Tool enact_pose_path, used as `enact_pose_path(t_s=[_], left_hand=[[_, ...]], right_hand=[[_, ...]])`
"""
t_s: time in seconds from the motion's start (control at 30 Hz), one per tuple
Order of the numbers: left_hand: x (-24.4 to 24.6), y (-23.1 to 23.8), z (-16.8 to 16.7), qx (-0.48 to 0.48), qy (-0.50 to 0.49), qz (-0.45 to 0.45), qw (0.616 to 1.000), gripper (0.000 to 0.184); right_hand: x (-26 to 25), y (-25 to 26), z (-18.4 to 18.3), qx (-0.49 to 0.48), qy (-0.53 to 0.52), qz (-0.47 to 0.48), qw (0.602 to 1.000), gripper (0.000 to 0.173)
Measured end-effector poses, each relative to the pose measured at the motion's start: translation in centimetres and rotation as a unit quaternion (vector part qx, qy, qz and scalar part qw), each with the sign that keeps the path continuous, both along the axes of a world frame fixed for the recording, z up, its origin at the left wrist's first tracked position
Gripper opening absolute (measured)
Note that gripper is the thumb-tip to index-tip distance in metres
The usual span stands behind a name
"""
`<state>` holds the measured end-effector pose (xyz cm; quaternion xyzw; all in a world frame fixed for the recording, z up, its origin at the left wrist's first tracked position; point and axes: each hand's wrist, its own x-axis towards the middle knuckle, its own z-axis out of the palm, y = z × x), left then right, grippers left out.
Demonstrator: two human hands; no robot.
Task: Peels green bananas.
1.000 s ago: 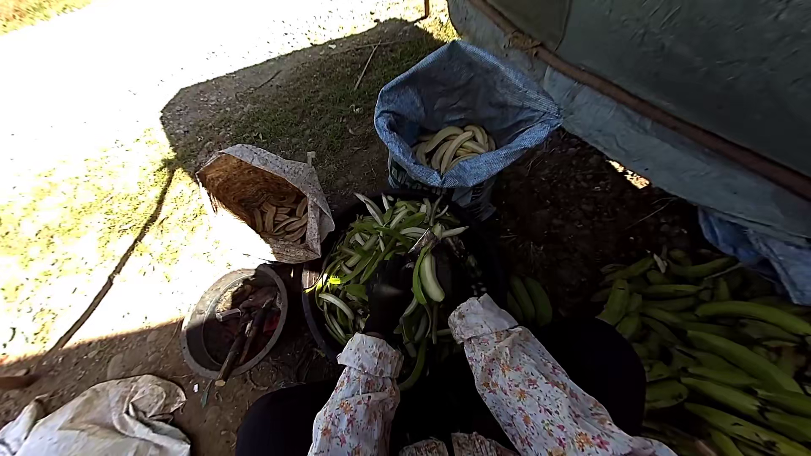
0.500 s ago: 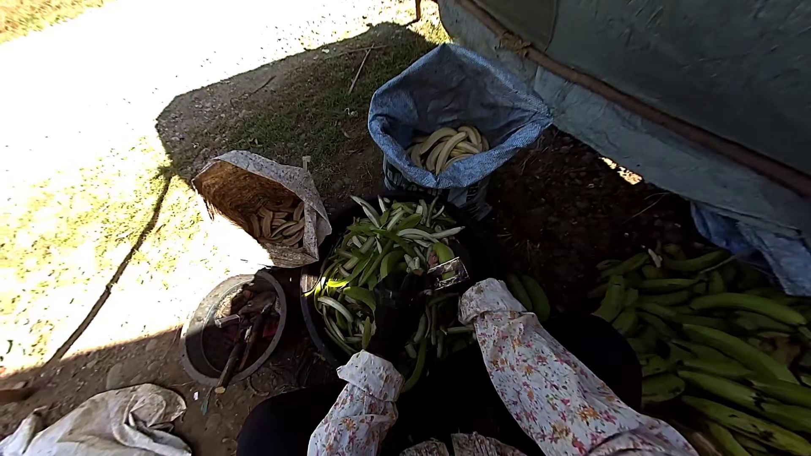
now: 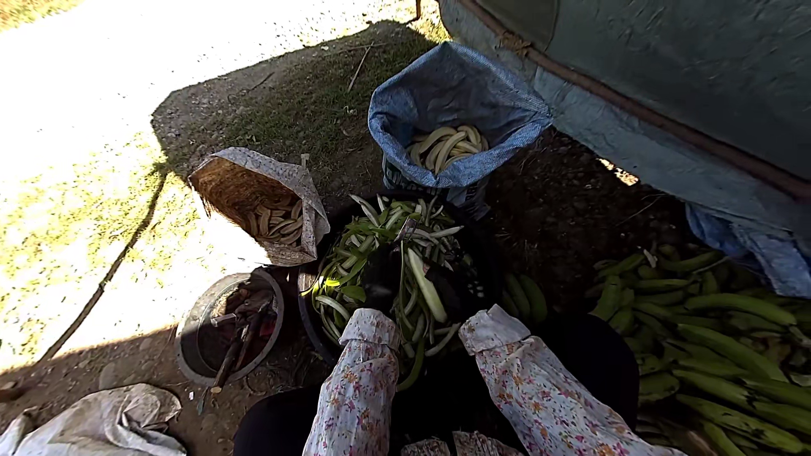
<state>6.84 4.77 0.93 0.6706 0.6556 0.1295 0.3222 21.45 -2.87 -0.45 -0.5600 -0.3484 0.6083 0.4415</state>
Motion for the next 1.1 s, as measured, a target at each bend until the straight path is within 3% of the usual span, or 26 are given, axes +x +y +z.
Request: enact_pose_path(t_s=[0.13, 0.2, 0.27, 0.33, 0.4, 0.5, 0.57, 0.63, 0.7, 0.8, 0.87, 0.9, 0.93, 0.97, 1.03, 1.1], left_hand=[[-0.7, -2.6, -0.8, 0.051, -0.052, -0.073, 0.995, 0.05], [-1.2, -4.8, -1.1, 0.112, -0.064, -0.146, 0.981, 0.047], [-2.0, -6.5, -0.7, 0.133, -0.06, -0.203, 0.968, 0.046], [-2.5, -7.3, -0.4, 0.152, -0.047, -0.223, 0.962, 0.045], [-2.5, -7.1, -0.3, 0.165, -0.032, -0.213, 0.963, 0.045], [-1.7, -5.8, -1.5, 0.23, -0.027, -0.14, 0.963, 0.043], [-1.2, -4.4, -2.3, 0.232, -0.036, -0.063, 0.97, 0.045], [-1.2, -2.8, -1.8, 0.139, -0.017, -0.012, 0.99, 0.049], [-1.8, -1.6, -1.2, 0.053, 0.009, -0.002, 0.999, 0.051], [-3.6, -1.5, -2.3, 0.112, 0.0, 0.006, 0.994, 0.05], [-4.1, -2.4, -0.5, 0.119, 0.004, 0.03, 0.992, 0.045], [-4.0, -2.8, 3.5, -0.005, 0.007, 0.029, 1.0, 0.045], [-4.2, -3.1, 6.0, -0.069, 0.004, 0.041, 0.997, 0.044], [-5.0, -3.6, 6.6, -0.067, -0.002, 0.051, 0.996, 0.044], [-8.1, -4.1, 3.5, 0.059, -0.006, 0.05, 0.997, 0.041], [-10.5, -4.2, 0.9, 0.154, -0.058, 0.052, 0.985, 0.039]], right_hand=[[2.0, 1.9, -1.5, -0.083, 0.192, -0.142, 0.967, 0.041], [3.4, 2.7, -1.4, -0.088, 0.235, -0.147, 0.957, 0.043], [3.9, 4.0, -1.5, -0.135, 0.35, -0.164, 0.912, 0.046], [3.4, 4.5, -0.8, -0.175, 0.393, -0.187, 0.883, 0.048], [2.6, 4.0, -0.5, -0.164, 0.349, -0.175, 0.906, 0.044], [0.5, 1.2, -0.2, 0.01, 0.19, -0.139, 0.972, 0.035], [-0.9, 0.5, 0.4, -0.003, 0.164, -0.155, 0.974, 0.033], [-1.1, -0.2, 0.5, -0.023, 0.137, -0.123, 0.983, 0.035], [-0.1, -0.6, 0.1, -0.008, 0.043, -0.064, 0.997, 0.039], [2.7, 1.6, 0.4, -0.019, -0.076, -0.068, 0.995, 0.038], [5.1, 4.4, 1.6, -0.003, 0.009, -0.171, 0.985, 0.032], [6.4, 6.1, 2.9, 0.019, 0.122, -0.216, 0.969, 0.029], [7.6, 7.6, 4.2, 0.042, 0.236, -0.24, 0.941, 0.03], [8.2, 8.7, 5.2, 0.063, 0.301, -0.26, 0.915, 0.03], [7.4, 9.2, 7.1, 0.055, 0.278, -0.253, 0.925, 0.036], [5.0, 8.8, 6.3, 0.011, 0.083, -0.161, 0.983, 0.042]])
